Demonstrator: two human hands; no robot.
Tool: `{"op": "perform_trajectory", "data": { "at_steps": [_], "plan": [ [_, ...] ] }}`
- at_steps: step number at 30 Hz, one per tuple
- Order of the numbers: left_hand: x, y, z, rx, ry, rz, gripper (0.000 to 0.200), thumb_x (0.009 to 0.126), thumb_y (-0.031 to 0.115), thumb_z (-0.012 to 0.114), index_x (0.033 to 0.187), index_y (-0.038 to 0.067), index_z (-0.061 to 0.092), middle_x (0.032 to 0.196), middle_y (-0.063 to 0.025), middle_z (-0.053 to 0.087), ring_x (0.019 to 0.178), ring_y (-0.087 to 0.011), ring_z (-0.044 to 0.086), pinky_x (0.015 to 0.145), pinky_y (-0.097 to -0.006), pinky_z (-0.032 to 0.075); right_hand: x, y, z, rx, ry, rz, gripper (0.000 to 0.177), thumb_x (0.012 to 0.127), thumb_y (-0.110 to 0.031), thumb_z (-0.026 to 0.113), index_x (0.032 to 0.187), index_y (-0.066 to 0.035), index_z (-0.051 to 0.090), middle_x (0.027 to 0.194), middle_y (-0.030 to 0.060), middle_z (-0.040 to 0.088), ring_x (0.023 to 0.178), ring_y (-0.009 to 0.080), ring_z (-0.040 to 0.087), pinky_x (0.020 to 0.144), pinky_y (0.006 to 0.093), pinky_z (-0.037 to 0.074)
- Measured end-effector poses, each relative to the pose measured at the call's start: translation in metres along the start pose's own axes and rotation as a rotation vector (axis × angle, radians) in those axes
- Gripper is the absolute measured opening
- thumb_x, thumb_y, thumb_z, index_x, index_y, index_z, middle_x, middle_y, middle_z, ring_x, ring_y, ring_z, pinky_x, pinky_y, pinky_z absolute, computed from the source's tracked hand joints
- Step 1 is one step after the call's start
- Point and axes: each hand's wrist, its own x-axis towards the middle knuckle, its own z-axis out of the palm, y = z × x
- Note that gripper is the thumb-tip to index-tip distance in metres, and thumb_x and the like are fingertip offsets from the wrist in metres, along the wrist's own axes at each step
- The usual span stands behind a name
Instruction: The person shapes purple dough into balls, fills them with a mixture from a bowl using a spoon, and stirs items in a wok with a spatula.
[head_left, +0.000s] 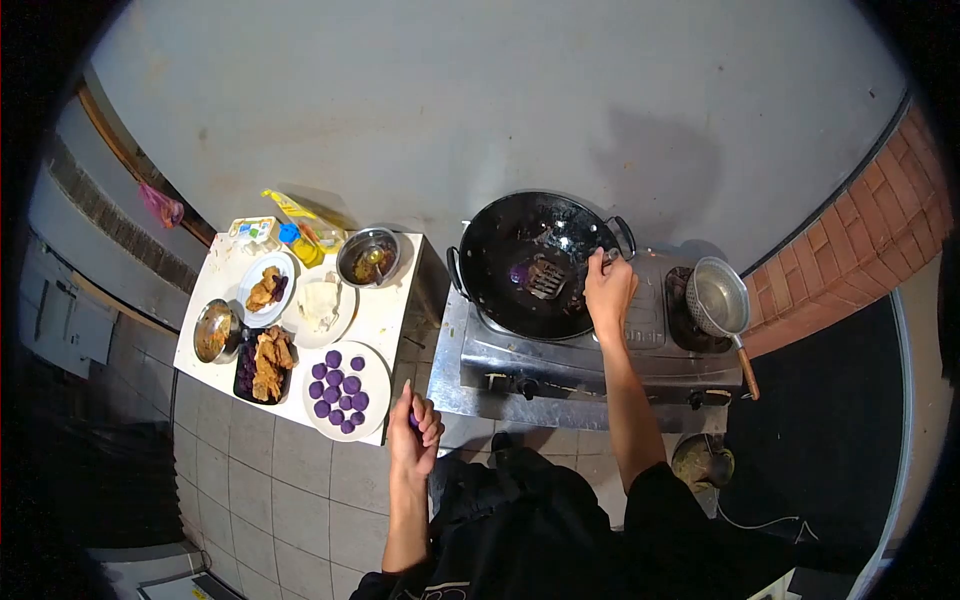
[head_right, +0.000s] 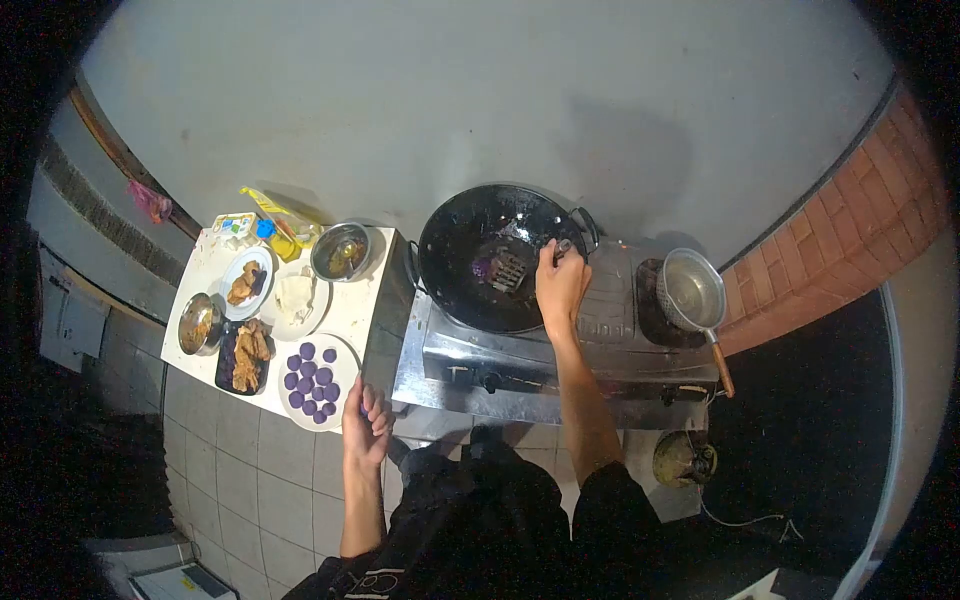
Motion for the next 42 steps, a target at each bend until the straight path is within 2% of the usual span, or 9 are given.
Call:
{"op": "perform_trajectory", "data": {
  "at_steps": [11,17,20,22,26,29,35,39,42],
  "plan": [
    [-0.005,0.002,0.0,0.032,0.036,-0.018,0.043,0.104,0.039,0.043,0.072,0.012,0.045,0.057,0.0008,0.038,0.045,-0.0095,0.033,0.043,-0.0229,0.03,0.004,-0.046,0.003,0.087,-0.027,-0.041,0.029,0.092,-0.017,0.061,0.075,0.006,0.06,0.066,0.0232,0.062,0.064,0.0427,0.063,0.058,0.0463,0.045],
    [-0.006,-0.001,-0.005,0.012,0.009,-0.015,0.043,0.104,0.039,0.042,0.072,0.011,0.045,0.058,0.0004,0.039,0.047,-0.0101,0.035,0.044,-0.0234,0.031,0.008,-0.055,0.012,0.13,-0.065,-0.134,0.028,0.092,-0.016,0.061,0.076,0.007,0.06,0.067,0.0238,0.062,0.066,0.0427,0.064,0.059,0.0468,0.046],
    [-0.009,-0.001,-0.006,0.007,0.032,-0.024,0.038,0.104,0.04,0.042,0.081,0.01,0.049,0.058,0.0,0.041,0.047,-0.0107,0.037,0.045,-0.0233,0.032,0.013,-0.053,-0.004,0.052,-0.012,-0.142,0.028,0.091,-0.017,0.061,0.075,0.006,0.06,0.064,0.0221,0.062,0.064,0.0428,0.063,0.06,0.0468,0.046],
    [-0.013,0.002,-0.001,0.048,0.013,-0.021,0.033,0.104,0.039,0.043,0.091,0.01,0.05,0.059,-0.0004,0.043,0.049,-0.0112,0.04,0.046,-0.023,0.033,0.014,-0.044,-0.015,0.116,-0.001,-0.112,0.028,0.09,-0.017,0.062,0.072,0.005,0.059,0.063,0.0209,0.061,0.063,0.0422,0.062,0.059,0.0462,0.045],
    [-0.013,0.0,0.008,0.147,0.021,-0.008,0.027,0.104,0.037,0.045,0.105,0.011,0.05,0.062,-0.0003,0.045,0.052,-0.0106,0.043,0.047,-0.0212,0.035,0.01,-0.024,-0.029,0.007,0.004,-0.12,0.028,0.089,-0.015,0.063,0.069,0.004,0.056,0.059,0.0204,0.058,0.059,0.0416,0.061,0.055,0.0449,0.043],
    [-0.011,-0.004,0.019,0.258,-0.002,0.047,0.026,0.104,0.037,0.045,0.105,0.011,0.05,0.064,0.0005,0.045,0.054,-0.0089,0.043,0.047,-0.0188,0.035,0.004,-0.011,-0.028,-0.024,0.021,-0.112,0.028,0.088,-0.014,0.062,0.068,0.005,0.056,0.058,0.0209,0.057,0.059,0.0431,0.06,0.054,0.0451,0.043],
    [-0.006,-0.006,0.009,-0.059,-0.034,-0.062,0.03,0.103,0.04,0.045,0.099,0.011,0.053,0.058,0.0042,0.035,0.048,-0.0053,0.033,0.041,-0.0182,0.026,-0.004,0.005,-0.01,-0.007,0.01,-0.072,0.03,0.089,-0.014,0.062,0.067,0.005,0.056,0.058,0.0213,0.058,0.058,0.0417,0.061,0.054,0.0452,0.044],
    [-0.007,-0.005,-0.001,-0.086,-0.031,-0.053,0.036,0.104,0.043,0.043,0.092,0.01,0.054,0.052,0.0066,0.027,0.04,-0.0047,0.02,0.035,-0.0206,0.017,-0.006,-0.007,-0.004,0.102,-0.029,0.059,0.03,0.089,-0.015,0.062,0.067,0.005,0.057,0.058,0.0205,0.059,0.058,0.0389,0.063,0.053,0.0445,0.044],
    [-0.01,-0.001,0.0,-0.015,0.0,-0.022,0.038,0.104,0.044,0.041,0.093,0.01,0.053,0.052,0.0066,0.026,0.04,-0.0045,0.02,0.035,-0.0208,0.017,-0.004,-0.018,0.0,0.098,-0.049,0.059,0.03,0.089,-0.015,0.062,0.068,0.005,0.058,0.059,0.0203,0.06,0.058,0.0379,0.064,0.053,0.0438,0.044]
  ]
}}
